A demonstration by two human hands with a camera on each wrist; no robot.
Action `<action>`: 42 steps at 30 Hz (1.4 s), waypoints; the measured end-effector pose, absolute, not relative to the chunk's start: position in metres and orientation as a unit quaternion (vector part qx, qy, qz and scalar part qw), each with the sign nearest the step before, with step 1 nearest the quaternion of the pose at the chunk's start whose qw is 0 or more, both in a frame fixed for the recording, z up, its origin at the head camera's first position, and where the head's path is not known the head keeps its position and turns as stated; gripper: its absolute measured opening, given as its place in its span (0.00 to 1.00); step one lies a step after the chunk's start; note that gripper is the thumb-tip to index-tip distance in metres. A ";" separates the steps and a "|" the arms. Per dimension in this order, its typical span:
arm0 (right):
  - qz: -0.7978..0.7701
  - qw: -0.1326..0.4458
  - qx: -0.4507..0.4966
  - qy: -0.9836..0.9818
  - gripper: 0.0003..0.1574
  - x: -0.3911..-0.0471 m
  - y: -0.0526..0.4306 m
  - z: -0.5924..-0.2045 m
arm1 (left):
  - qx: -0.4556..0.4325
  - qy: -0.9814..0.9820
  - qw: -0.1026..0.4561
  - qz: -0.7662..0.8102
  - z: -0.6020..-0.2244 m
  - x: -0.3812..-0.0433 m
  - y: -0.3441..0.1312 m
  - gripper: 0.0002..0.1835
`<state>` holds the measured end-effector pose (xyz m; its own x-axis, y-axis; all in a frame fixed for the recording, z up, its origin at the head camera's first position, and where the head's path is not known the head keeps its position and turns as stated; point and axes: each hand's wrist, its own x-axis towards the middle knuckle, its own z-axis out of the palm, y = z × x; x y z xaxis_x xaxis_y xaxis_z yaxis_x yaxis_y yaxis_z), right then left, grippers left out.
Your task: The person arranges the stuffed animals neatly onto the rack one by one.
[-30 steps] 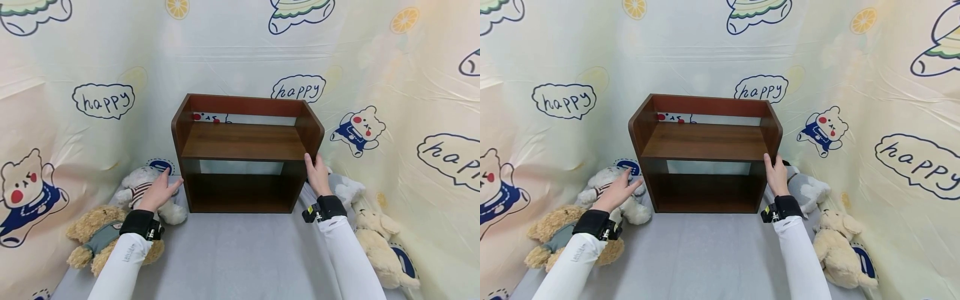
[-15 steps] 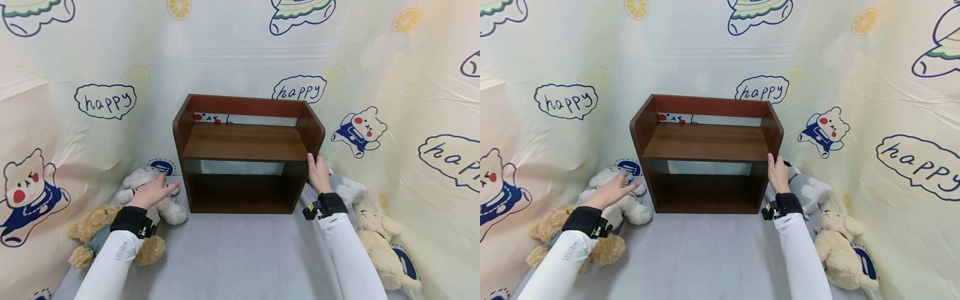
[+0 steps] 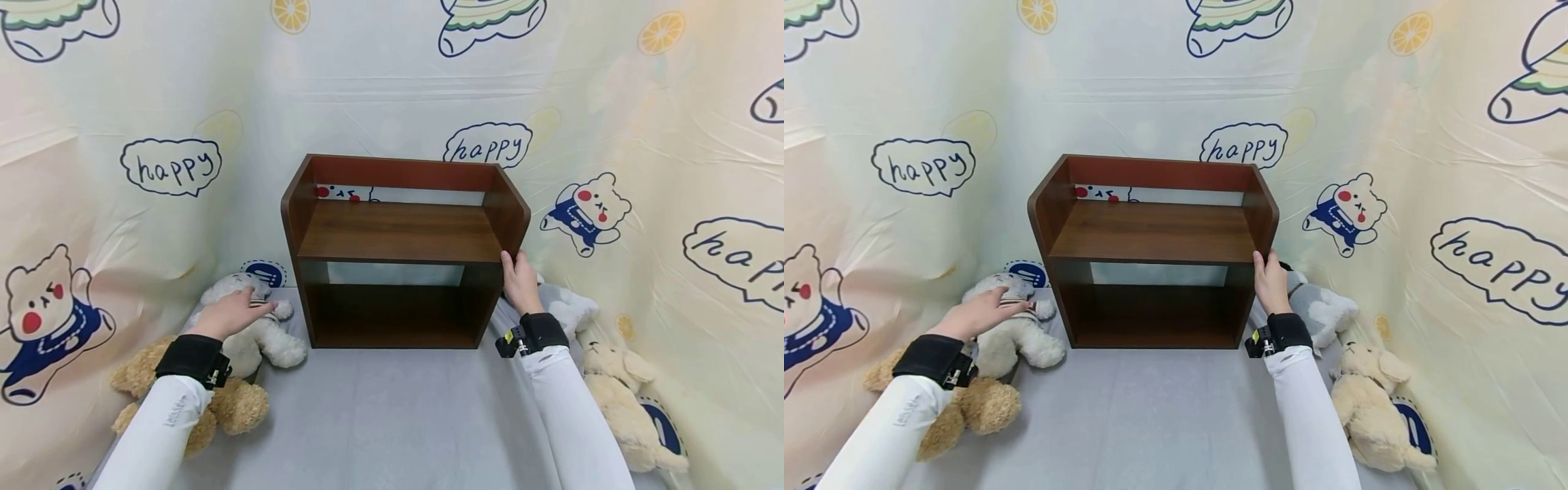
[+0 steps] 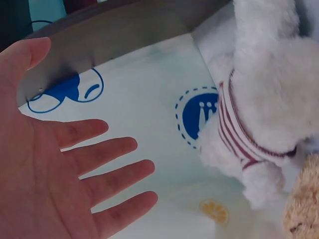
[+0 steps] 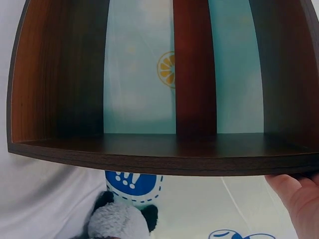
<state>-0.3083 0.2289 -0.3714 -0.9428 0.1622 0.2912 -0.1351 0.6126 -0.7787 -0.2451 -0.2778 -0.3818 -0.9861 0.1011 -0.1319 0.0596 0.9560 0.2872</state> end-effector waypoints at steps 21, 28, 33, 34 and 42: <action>0.427 0.174 -0.017 -0.887 0.30 -0.310 0.230 -0.373 | 0.025 0.983 0.116 0.139 -0.389 -0.225 -0.324 0.50; 0.419 0.178 -0.021 -0.890 0.29 -0.310 0.230 -0.373 | -0.013 0.974 0.148 0.173 -0.394 -0.218 -0.336 0.54; 0.422 0.170 -0.027 -0.890 0.30 -0.311 0.230 -0.374 | -0.027 0.970 0.166 0.173 -0.396 -0.214 -0.343 0.55; 0.422 0.169 -0.028 -0.890 0.30 -0.311 0.230 -0.374 | -0.028 0.969 0.169 0.176 -0.396 -0.214 -0.344 0.55; 0.425 0.162 -0.034 -0.890 0.31 -0.311 0.229 -0.373 | -0.027 0.965 0.183 0.187 -0.400 -0.206 -0.352 0.50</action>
